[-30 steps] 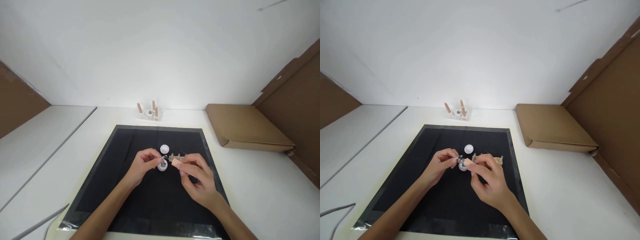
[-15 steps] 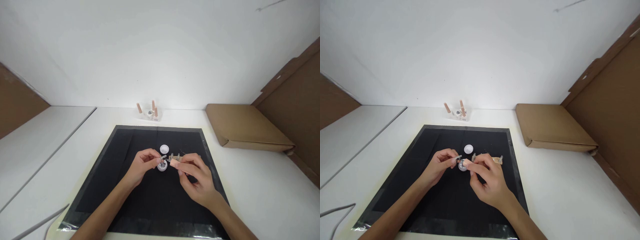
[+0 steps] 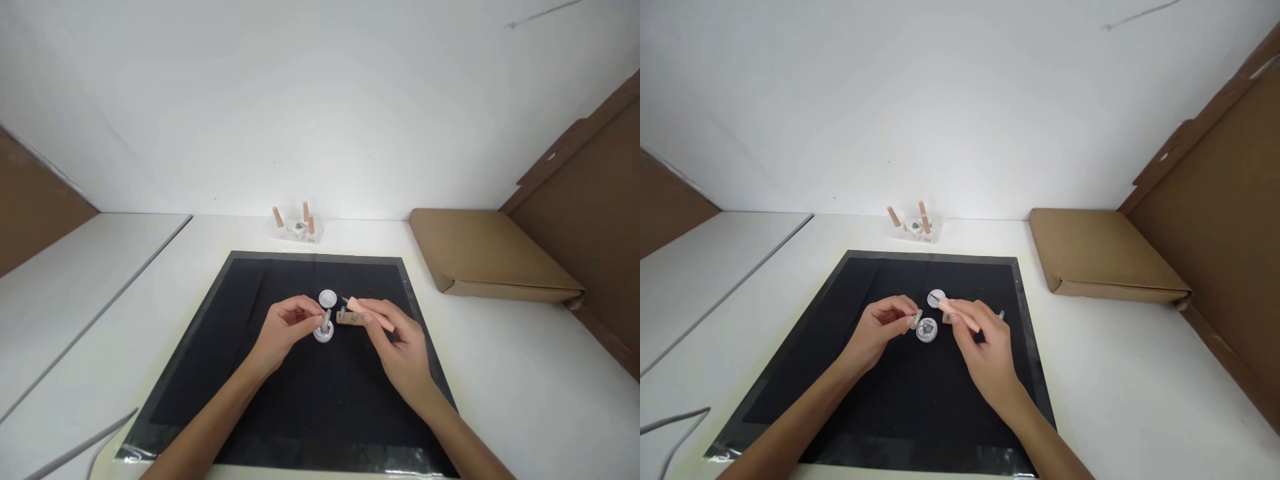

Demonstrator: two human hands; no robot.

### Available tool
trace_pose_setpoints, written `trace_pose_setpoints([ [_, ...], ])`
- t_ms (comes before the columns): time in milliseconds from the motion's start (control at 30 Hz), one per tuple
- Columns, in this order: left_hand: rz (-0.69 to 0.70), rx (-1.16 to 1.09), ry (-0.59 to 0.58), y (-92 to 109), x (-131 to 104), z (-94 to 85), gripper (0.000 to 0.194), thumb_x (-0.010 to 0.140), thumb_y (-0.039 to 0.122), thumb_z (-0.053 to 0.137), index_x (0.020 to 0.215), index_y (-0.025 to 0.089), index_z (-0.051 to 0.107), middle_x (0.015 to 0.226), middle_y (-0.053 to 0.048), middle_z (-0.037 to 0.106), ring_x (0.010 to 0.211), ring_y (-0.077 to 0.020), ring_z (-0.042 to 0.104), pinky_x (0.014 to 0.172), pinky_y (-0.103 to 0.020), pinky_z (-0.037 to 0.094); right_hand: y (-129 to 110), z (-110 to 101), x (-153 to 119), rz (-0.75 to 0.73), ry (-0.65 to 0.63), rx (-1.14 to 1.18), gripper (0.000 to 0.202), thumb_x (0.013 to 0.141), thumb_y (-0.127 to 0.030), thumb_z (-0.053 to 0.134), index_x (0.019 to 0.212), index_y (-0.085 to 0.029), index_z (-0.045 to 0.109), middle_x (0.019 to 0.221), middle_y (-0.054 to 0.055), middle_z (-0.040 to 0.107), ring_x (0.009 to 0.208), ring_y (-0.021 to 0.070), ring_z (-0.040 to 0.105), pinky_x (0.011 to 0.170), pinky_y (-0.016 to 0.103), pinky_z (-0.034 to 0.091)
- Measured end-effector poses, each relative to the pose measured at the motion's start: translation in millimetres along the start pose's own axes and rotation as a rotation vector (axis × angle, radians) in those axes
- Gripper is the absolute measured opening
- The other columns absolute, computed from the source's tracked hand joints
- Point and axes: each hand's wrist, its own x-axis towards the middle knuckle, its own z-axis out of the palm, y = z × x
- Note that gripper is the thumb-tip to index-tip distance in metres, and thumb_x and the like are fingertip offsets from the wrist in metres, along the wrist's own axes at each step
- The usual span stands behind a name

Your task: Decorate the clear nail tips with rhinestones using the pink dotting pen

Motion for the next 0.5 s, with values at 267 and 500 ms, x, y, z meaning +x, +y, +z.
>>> trace_pose_setpoints([
  [267, 0.02, 0.011, 0.006, 0.7, -1.8, 4.5, 0.013, 0.059, 0.018, 0.08, 0.06, 0.013, 0.068, 0.069, -0.003, 0.064, 0.064, -0.0129, 0.06, 0.057, -0.023, 0.048, 0.2, 1.9, 0.6, 0.059, 0.03, 0.011, 0.009, 0.081, -0.019, 0.061, 0.085, -0.022, 0.069, 0.075, 0.002, 0.064, 0.065, 0.0154, 0.059, 0.058, 0.028, 0.05],
  [500, 0.023, 0.016, -0.033, -0.1, -1.4, 3.5, 0.012, 0.061, 0.018, 0.08, 0.061, 0.013, 0.069, 0.072, -0.004, 0.064, 0.064, -0.0127, 0.06, 0.058, -0.023, 0.049, 0.5, 1.5, -0.4, 0.015, -0.144, -0.047, 0.021, 0.088, -0.02, 0.05, 0.104, -0.022, 0.064, 0.067, 0.0, 0.065, 0.057, 0.0146, 0.062, 0.058, 0.028, 0.051],
])
